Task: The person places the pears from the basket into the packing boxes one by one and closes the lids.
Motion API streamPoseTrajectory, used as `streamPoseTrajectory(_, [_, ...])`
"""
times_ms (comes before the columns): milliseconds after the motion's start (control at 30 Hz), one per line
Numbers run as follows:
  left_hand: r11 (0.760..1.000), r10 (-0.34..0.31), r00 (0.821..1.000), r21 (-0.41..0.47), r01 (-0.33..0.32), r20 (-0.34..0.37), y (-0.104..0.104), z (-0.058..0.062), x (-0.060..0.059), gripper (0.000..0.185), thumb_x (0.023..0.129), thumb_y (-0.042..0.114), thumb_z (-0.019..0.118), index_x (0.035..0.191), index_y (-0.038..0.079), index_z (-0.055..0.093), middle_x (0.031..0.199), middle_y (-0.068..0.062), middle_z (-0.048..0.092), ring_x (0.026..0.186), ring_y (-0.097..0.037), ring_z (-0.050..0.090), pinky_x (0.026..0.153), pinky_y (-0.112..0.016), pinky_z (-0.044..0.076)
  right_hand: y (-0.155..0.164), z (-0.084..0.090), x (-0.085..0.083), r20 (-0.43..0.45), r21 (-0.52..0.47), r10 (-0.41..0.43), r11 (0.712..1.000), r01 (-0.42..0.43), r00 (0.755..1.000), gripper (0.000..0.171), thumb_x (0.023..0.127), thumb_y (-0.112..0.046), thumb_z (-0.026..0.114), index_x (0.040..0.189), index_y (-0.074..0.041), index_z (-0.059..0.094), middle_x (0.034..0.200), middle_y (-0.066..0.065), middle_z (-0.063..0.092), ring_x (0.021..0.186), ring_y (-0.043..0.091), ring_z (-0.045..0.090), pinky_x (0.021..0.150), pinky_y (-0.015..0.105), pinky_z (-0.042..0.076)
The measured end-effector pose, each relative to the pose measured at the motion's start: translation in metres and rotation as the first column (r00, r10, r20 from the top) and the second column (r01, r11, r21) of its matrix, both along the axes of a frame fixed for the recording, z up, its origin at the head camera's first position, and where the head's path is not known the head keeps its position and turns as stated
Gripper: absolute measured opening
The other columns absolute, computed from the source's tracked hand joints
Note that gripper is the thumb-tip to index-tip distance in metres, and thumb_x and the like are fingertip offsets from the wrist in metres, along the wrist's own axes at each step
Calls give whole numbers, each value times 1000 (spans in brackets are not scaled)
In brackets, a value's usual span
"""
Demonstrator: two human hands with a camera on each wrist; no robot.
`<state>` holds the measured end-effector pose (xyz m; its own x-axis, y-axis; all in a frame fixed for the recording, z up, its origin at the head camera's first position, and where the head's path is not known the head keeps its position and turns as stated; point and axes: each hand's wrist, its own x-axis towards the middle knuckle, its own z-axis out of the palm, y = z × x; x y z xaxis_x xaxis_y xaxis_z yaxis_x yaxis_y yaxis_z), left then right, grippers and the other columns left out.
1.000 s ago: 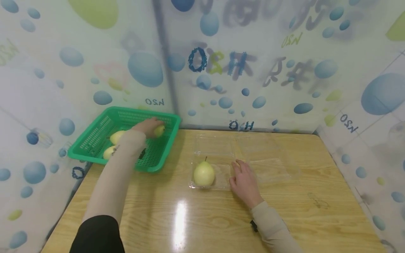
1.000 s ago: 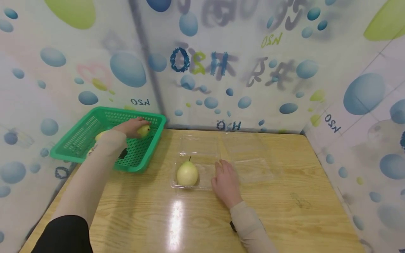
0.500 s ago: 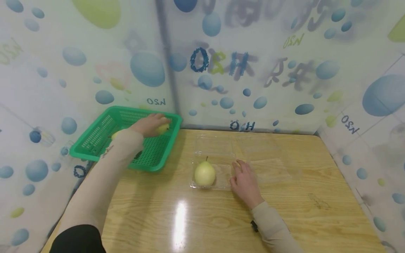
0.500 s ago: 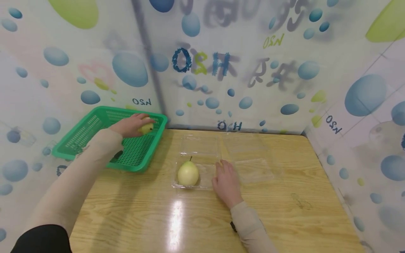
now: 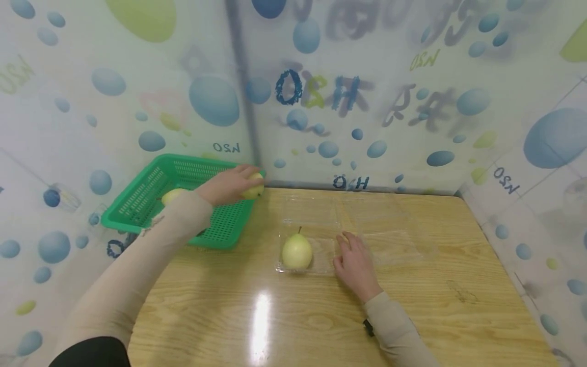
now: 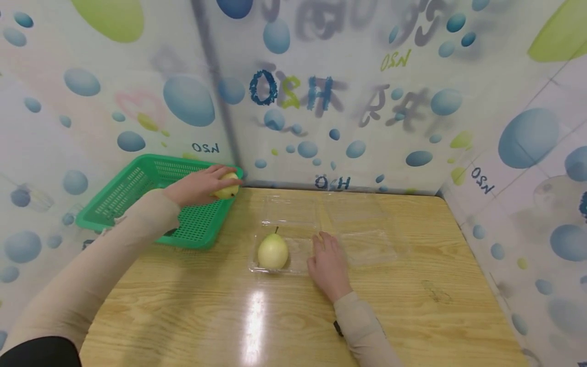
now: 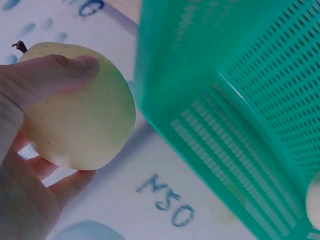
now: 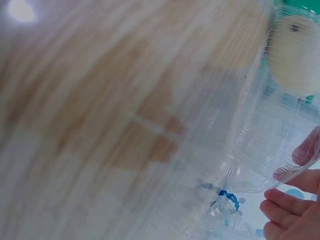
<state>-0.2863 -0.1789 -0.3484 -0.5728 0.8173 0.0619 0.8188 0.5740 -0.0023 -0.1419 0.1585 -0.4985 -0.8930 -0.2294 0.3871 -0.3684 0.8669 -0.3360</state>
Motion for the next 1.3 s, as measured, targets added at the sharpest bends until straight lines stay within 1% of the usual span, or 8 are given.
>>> streamPoseTrajectory(67, [999,-31,999,-7,31,-22,8,1,4,61,82,-5,72,136,13,53,142,-23,42,128,-44,40,90,-56,48,0,1,0,0,-3,4,1000,-4,1000,46,81,-3,60,125,11,56,130,29,50,119,44,48,107,53,33])
streamPoseTrajectory(267, [996,-75,997,-40,74,-12,33,10,23,69,76,-11,73,138,11,52,146,-21,39,133,-42,34,101,-55,40,0,0,0,8,0,5,1000,-5,1000,47,81,-3,61,126,11,56,131,29,50,121,43,48,109,51,31])
streamPoseTrajectory(467, [982,-189,979,-28,188,-80,54,7,33,70,72,-8,78,135,11,55,141,-21,44,127,-41,42,98,-53,44,0,0,0,7,-3,5,1000,-5,1000,47,80,-2,62,125,11,56,130,29,50,120,43,48,108,52,31])
streamPoseTrajectory(633, [972,-229,967,-82,221,-109,73,3,42,66,76,-5,75,135,15,55,143,-20,43,128,-42,41,98,-53,44,0,-1,-1,-4,2,8,1000,-8,1000,47,80,-2,63,125,12,56,130,30,50,120,42,48,109,52,31])
streamPoseTrajectory(900, [946,-278,958,-193,260,-69,100,-8,56,65,81,-2,70,140,19,52,148,-18,37,132,-41,38,102,-53,40,1,-2,-2,-18,18,8,1000,-7,1000,46,80,-3,62,123,12,57,128,30,51,119,43,49,109,52,31])
streamPoseTrajectory(1067, [932,-289,955,-246,267,-59,115,-19,63,63,85,-7,59,140,24,51,149,-14,38,133,-38,38,105,-53,35,3,-4,-4,-33,21,10,1000,-9,999,47,79,-4,63,123,12,57,128,30,51,118,43,50,108,54,32])
streamPoseTrajectory(1167, [915,-301,951,-301,267,-70,125,-27,67,60,89,-3,57,140,27,50,149,-11,38,134,-35,38,106,-51,35,3,-5,-4,-36,26,15,1000,-14,999,47,80,-5,64,123,12,57,128,29,51,118,43,49,108,54,32])
streamPoseTrajectory(1300, [885,-349,934,-352,305,-70,137,-37,71,59,89,-1,59,141,28,50,150,-10,38,134,-33,37,106,-48,37,4,-6,-4,-29,45,15,999,-13,999,46,82,-6,63,124,11,56,129,29,50,119,42,49,108,54,31])
